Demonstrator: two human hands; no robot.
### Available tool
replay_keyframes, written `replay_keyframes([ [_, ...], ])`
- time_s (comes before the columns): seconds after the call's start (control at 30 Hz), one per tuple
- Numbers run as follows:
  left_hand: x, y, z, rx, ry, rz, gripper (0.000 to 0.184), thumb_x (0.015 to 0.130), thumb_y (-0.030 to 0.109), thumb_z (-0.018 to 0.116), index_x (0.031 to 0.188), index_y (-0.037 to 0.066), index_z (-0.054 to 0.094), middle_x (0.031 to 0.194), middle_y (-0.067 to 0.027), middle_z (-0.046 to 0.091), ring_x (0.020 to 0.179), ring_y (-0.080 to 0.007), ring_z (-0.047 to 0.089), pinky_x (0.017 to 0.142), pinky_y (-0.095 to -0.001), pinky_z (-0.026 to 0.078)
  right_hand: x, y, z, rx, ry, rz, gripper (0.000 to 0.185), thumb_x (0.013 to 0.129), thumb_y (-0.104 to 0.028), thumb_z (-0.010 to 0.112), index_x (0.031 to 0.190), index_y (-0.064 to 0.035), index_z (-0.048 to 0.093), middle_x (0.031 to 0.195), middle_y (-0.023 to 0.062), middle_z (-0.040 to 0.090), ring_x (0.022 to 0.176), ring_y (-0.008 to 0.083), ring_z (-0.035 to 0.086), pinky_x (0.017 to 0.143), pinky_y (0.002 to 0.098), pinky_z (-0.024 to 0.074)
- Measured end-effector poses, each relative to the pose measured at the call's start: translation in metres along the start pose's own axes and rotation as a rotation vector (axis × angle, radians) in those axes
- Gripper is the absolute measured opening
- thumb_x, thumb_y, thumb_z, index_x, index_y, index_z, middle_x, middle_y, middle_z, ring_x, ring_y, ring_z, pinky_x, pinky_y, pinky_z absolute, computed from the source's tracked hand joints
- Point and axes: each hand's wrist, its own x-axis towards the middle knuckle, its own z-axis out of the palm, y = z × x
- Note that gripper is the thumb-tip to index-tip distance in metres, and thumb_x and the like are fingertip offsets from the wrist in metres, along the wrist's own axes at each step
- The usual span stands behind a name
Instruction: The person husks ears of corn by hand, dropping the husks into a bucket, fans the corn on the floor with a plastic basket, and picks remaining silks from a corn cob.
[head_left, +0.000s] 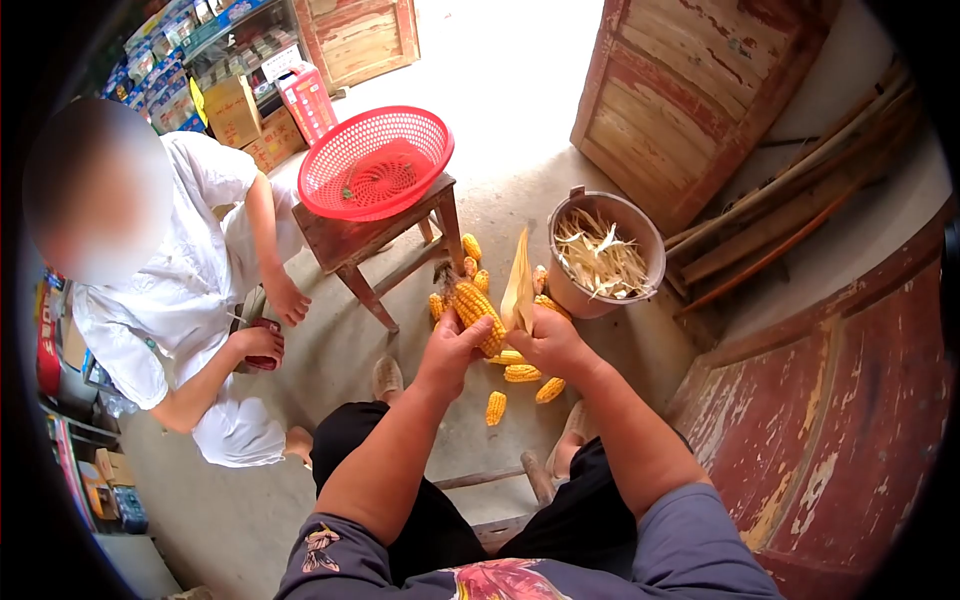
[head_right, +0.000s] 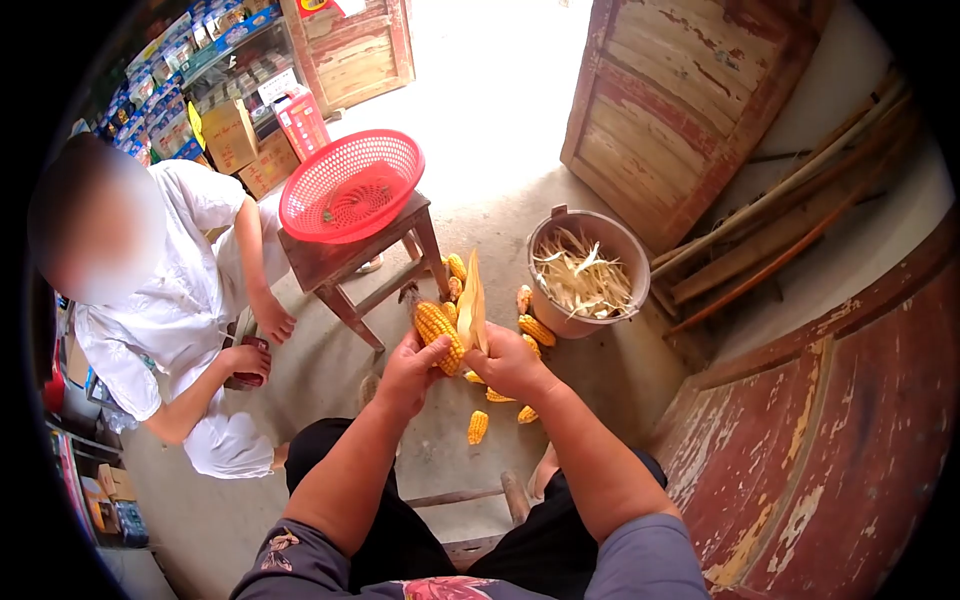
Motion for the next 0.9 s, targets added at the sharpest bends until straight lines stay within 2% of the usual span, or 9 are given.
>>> replay_keyframes([
  [0.13,0.006,-0.001,0.0,-0.047,0.02,0.12,0.043,0.094,0.018,0.064,0.131,0.006,0.045,0.115,-0.0032,0.058,0.1,-0.0131,0.06,0.083,-0.0297,0.052,0.008,0.005,-0.006,-0.22,0.054,-0.102,0.016,0.086,-0.012,0.058,0.099,-0.0013,0.057,0.077,0.0149,0.061,0.071,0.0249,0.06,0.067,0.036,0.0485],
  [0.2,0.005,0.006,0.004,-0.059,0.044,0.082,0.044,0.094,0.017,0.063,0.132,0.006,0.044,0.116,-0.0028,0.058,0.101,-0.0125,0.059,0.085,-0.0298,0.051,0.017,0.033,-0.009,-0.724,0.232,0.053,0.016,0.084,-0.016,0.058,0.093,-0.0026,0.056,0.087,0.024,0.064,0.083,0.0391,0.064,0.074,0.0445,0.0509],
  [0.23,0.001,0.013,0.007,-0.059,0.014,0.153,0.044,0.095,0.018,0.062,0.133,0.006,0.044,0.116,-0.0027,0.057,0.102,-0.0124,0.058,0.088,-0.0304,0.05,0.021,0.048,-0.018,-0.652,0.342,0.056,0.015,0.084,-0.017,0.058,0.087,-0.0033,0.053,0.088,0.0271,0.063,0.086,0.044,0.061,0.073,0.0485,0.05],
  [0.43,0.006,0.036,-0.007,-0.144,-0.055,0.045,0.046,0.094,0.021,0.062,0.134,0.007,0.045,0.116,-0.0032,0.058,0.102,-0.0141,0.057,0.09,-0.0318,0.048,0.044,0.124,-0.09,0.029,0.504,0.263,0.027,0.082,-0.015,0.066,0.103,0.0002,0.063,0.091,0.0106,0.069,0.077,0.0188,0.064,0.072,0.0333,0.0519],
  [0.53,0.02,0.028,-0.014,-0.142,-0.018,-0.04,0.046,0.093,0.022,0.063,0.133,0.007,0.046,0.114,-0.0033,0.057,0.101,-0.0143,0.058,0.088,-0.0315,0.05,0.049,0.121,-0.123,0.032,0.622,0.33,0.019,0.081,-0.012,0.064,0.097,-0.0024,0.063,0.077,0.0008,0.062,0.059,0.012,0.057,0.047,0.0279,0.0448],
  [0.67,0.031,0.029,-0.007,-0.065,-0.016,-0.075,0.044,0.092,0.021,0.064,0.13,0.007,0.047,0.109,-0.0028,0.058,0.097,-0.0141,0.06,0.083,-0.0314,0.052,0.058,0.154,-0.156,0.132,0.654,0.56,0.01,0.081,-0.013,0.067,0.081,-0.0091,0.058,0.058,-0.0025,0.048,0.038,0.0075,0.037,0.035,0.0261,0.0284],
  [0.8,0.04,0.037,0.0,-0.023,-0.023,-0.072,0.046,0.091,0.02,0.066,0.129,0.006,0.046,0.108,-0.0029,0.059,0.095,-0.0129,0.06,0.081,-0.0288,0.05,0.067,0.18,-0.168,0.195,0.722,0.6,0.045,0.075,-0.004,0.073,0.112,-0.007,0.048,0.071,0.0028,0.055,0.045,0.0101,0.047,0.036,0.026,0.0321],
  [0.83,0.042,0.039,0.001,-0.026,-0.057,-0.062,0.047,0.09,0.02,0.066,0.129,0.006,0.045,0.107,-0.0032,0.059,0.095,-0.0128,0.06,0.081,-0.0287,0.05,0.072,0.187,-0.168,0.287,0.834,0.505,0.073,0.072,0.0,0.074,0.133,-0.007,0.034,0.086,0.008,0.059,0.054,0.0138,0.055,0.04,0.026,0.0372],
  [0.9,0.048,0.045,0.002,-0.033,-0.105,-0.056,0.048,0.09,0.018,0.067,0.13,0.005,0.044,0.108,-0.0034,0.059,0.095,-0.0127,0.06,0.081,-0.0284,0.05,0.075,0.185,-0.173,0.231,0.889,0.491,0.09,0.073,-0.002,0.073,0.147,-0.0062,0.022,0.102,0.0111,0.058,0.073,0.0175,0.059,0.047,0.0268,0.0415],
])
